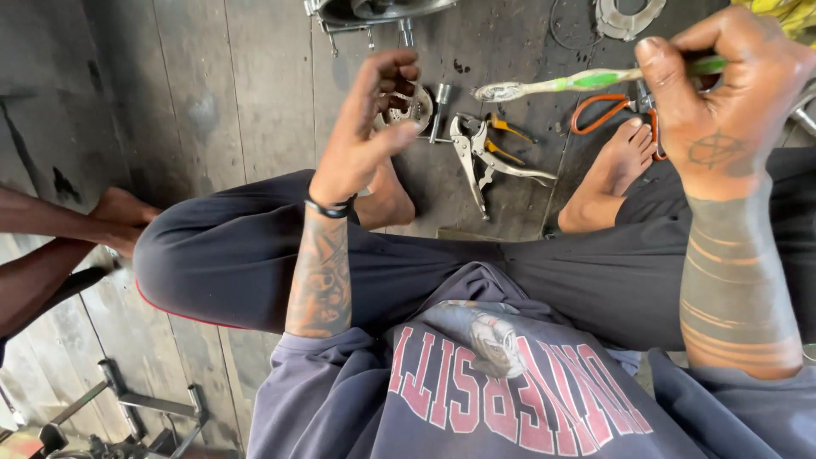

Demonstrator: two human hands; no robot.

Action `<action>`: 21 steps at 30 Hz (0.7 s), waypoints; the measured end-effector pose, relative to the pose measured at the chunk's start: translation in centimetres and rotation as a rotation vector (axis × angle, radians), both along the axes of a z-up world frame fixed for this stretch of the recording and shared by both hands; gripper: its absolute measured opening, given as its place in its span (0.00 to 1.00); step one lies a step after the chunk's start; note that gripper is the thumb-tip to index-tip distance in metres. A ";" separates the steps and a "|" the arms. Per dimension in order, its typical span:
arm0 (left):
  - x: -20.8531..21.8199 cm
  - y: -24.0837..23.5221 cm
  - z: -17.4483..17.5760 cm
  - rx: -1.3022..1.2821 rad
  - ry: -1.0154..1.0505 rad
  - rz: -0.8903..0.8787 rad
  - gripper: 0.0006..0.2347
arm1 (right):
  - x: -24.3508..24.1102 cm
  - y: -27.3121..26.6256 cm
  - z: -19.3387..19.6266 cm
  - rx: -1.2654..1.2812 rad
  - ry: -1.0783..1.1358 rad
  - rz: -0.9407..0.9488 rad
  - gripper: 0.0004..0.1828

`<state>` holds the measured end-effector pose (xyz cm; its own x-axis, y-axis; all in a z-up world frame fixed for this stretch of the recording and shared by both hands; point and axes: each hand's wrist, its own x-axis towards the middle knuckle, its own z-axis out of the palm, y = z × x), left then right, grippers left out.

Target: Cleaning motorcycle clutch plates and engine components using a toothbrush.

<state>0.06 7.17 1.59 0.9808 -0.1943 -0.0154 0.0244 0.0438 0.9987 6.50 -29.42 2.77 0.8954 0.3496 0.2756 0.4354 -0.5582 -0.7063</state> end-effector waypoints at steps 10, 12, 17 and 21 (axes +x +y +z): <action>-1.7 2.5 -17.9 1.037 0.278 -0.045 0.32 | -0.3 0.7 -0.5 -0.024 0.039 0.033 0.17; -2.0 3.0 -19.8 1.097 0.320 -0.071 0.35 | 0.0 1.1 -0.1 -0.007 0.038 0.054 0.16; -1.1 2.0 -21.1 1.283 0.446 -0.172 0.40 | 0.5 2.1 0.4 0.056 0.022 0.085 0.13; -0.5 0.2 -22.4 1.242 0.229 -0.175 0.44 | 0.9 2.0 0.3 -0.040 -0.015 0.060 0.10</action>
<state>-0.40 7.37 -20.78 0.8944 -0.0536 -0.4441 0.1120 -0.9343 0.3383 7.44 -27.38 3.09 0.8686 0.4132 0.2734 0.4789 -0.5587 -0.6771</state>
